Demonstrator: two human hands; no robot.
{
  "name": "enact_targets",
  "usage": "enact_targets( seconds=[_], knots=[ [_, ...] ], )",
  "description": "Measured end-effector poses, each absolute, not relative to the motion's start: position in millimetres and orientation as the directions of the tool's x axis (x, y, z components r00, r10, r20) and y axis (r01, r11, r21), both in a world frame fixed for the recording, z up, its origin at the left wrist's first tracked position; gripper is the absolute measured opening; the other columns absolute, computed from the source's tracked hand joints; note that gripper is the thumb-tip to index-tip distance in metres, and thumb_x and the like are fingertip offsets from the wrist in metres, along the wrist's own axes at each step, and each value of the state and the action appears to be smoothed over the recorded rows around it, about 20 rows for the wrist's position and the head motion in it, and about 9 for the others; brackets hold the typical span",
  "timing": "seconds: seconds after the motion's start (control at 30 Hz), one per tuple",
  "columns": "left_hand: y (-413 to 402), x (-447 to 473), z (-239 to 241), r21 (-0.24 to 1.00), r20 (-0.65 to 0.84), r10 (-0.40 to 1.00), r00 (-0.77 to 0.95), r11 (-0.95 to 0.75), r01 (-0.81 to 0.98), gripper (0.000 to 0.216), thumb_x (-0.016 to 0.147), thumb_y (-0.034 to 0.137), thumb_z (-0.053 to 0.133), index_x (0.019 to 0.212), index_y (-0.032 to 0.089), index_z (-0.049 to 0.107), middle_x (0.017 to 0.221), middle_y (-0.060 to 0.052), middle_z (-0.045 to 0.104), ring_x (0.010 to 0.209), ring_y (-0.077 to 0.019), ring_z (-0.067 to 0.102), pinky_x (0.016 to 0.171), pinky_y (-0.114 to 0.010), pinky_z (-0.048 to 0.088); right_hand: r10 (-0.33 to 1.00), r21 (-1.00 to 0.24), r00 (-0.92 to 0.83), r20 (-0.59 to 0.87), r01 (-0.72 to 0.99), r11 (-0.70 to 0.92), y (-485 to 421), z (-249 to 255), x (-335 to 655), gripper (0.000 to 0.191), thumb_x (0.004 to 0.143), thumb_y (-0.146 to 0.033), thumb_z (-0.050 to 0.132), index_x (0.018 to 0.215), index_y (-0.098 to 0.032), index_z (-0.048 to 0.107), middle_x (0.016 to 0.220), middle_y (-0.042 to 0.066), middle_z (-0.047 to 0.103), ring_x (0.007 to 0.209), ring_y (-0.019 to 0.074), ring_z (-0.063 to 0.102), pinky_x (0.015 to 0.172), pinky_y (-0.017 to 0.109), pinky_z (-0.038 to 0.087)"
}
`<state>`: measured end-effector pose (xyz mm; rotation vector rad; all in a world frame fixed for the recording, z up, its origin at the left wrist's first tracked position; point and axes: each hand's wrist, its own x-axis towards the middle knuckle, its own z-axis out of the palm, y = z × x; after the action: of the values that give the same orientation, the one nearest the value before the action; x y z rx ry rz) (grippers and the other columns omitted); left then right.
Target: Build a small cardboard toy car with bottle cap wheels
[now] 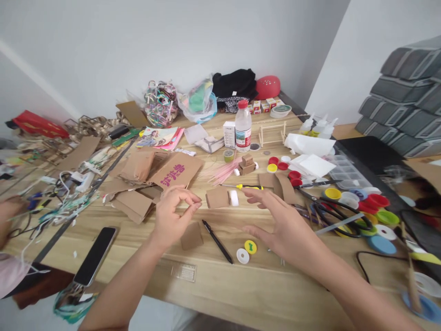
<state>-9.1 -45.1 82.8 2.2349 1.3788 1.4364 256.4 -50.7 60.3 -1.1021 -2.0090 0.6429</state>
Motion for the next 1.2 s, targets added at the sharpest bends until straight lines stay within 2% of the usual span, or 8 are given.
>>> enact_targets(
  seconds=[0.17,0.3,0.4,0.53,0.73,0.83,1.07,1.2],
  knots=[
    [-47.8,-7.3,84.6,0.398,0.747,0.634,0.199,-0.666,0.63,0.019,0.087,0.014,0.068,0.076,0.026,0.057,0.074,0.005,0.079,0.068,-0.0158,0.074,0.093,-0.04,0.057,0.853,-0.693,-0.312,0.418,0.497,0.522,-60.8,49.0,260.9,0.058,0.087,-0.026,0.071,0.142,-0.032,0.055,0.118,0.009,0.075,0.098,0.0288,0.076,0.085,0.046,0.066],
    [-47.6,-6.3,79.1,0.382,0.778,0.598,0.192,-0.694,0.61,0.02,0.088,0.013,0.067,0.077,0.026,0.057,0.074,0.004,0.078,0.066,-0.0154,0.073,0.091,-0.039,0.058,0.843,-0.683,-0.292,0.451,0.496,0.537,-65.8,42.5,262.2,0.059,0.089,-0.025,0.07,0.145,-0.034,0.054,0.121,0.008,0.076,0.098,0.0266,0.077,0.083,0.042,0.067],
    [-47.3,-7.0,72.7,0.427,0.766,0.62,0.169,-0.687,0.588,0.018,0.089,0.017,0.068,0.076,0.026,0.058,0.073,0.003,0.078,0.066,-0.0157,0.072,0.091,-0.04,0.059,0.849,-0.692,-0.296,0.439,0.491,0.529,-66.2,41.1,263.8,0.059,0.09,-0.025,0.069,0.146,-0.033,0.052,0.125,0.009,0.075,0.101,0.027,0.077,0.086,0.043,0.066],
    [-49.0,-5.8,66.0,0.558,0.675,0.729,0.109,-0.602,0.571,0.02,0.089,0.027,0.07,0.073,0.025,0.057,0.071,0.002,0.076,0.068,-0.0179,0.072,0.092,-0.043,0.059,0.872,-0.711,-0.305,0.384,0.505,0.49,-63.9,47.2,265.8,0.059,0.087,-0.026,0.072,0.143,-0.029,0.055,0.123,0.012,0.075,0.102,0.0297,0.077,0.087,0.047,0.066],
    [-52.8,1.1,61.2,0.723,0.522,0.851,0.06,-0.479,0.497,0.027,0.085,0.033,0.075,0.068,0.025,0.055,0.071,-0.001,0.076,0.072,-0.0197,0.073,0.087,-0.041,0.06,0.828,-0.667,-0.343,0.444,0.49,0.561,-55.0,66.9,260.2,0.037,0.09,-0.024,0.069,0.127,-0.028,0.068,0.123,0.01,0.076,0.112,0.03,0.074,0.095,0.048,0.063],
    [-53.2,4.2,59.6,0.745,0.514,0.857,0.032,-0.465,0.478,0.028,0.083,0.035,0.077,0.068,0.025,0.055,0.069,0.0,0.075,0.07,-0.0195,0.072,0.091,-0.043,0.059,0.811,-0.671,-0.356,0.464,0.457,0.584,-50.4,71.4,255.5,0.031,0.089,-0.021,0.069,0.119,-0.027,0.071,0.116,0.009,0.078,0.106,0.0288,0.076,0.092,0.046,0.064],
    [-50.0,8.9,53.5,0.806,0.48,0.877,-0.01,-0.437,0.4,0.033,0.08,0.039,0.08,0.068,0.024,0.053,0.067,0.0,0.074,0.068,-0.0187,0.072,0.089,-0.042,0.06,0.82,-0.734,-0.305,0.485,0.367,0.571,-48.1,66.7,249.6,0.021,0.086,-0.014,0.069,0.104,-0.024,0.073,0.094,0.005,0.08,0.086,0.0223,0.076,0.082,0.036,0.065],
    [-49.0,9.8,52.5,0.858,0.415,0.91,-0.024,-0.382,0.344,0.039,0.077,0.045,0.081,0.067,0.025,0.05,0.066,-0.001,0.073,0.067,-0.0194,0.072,0.075,-0.037,0.061,0.843,-0.779,-0.272,0.464,0.326,0.535,-48.8,64.6,247.8,0.019,0.085,-0.017,0.07,0.103,-0.025,0.073,0.093,0.004,0.08,0.086,0.0214,0.076,0.083,0.036,0.064]
  ],
)
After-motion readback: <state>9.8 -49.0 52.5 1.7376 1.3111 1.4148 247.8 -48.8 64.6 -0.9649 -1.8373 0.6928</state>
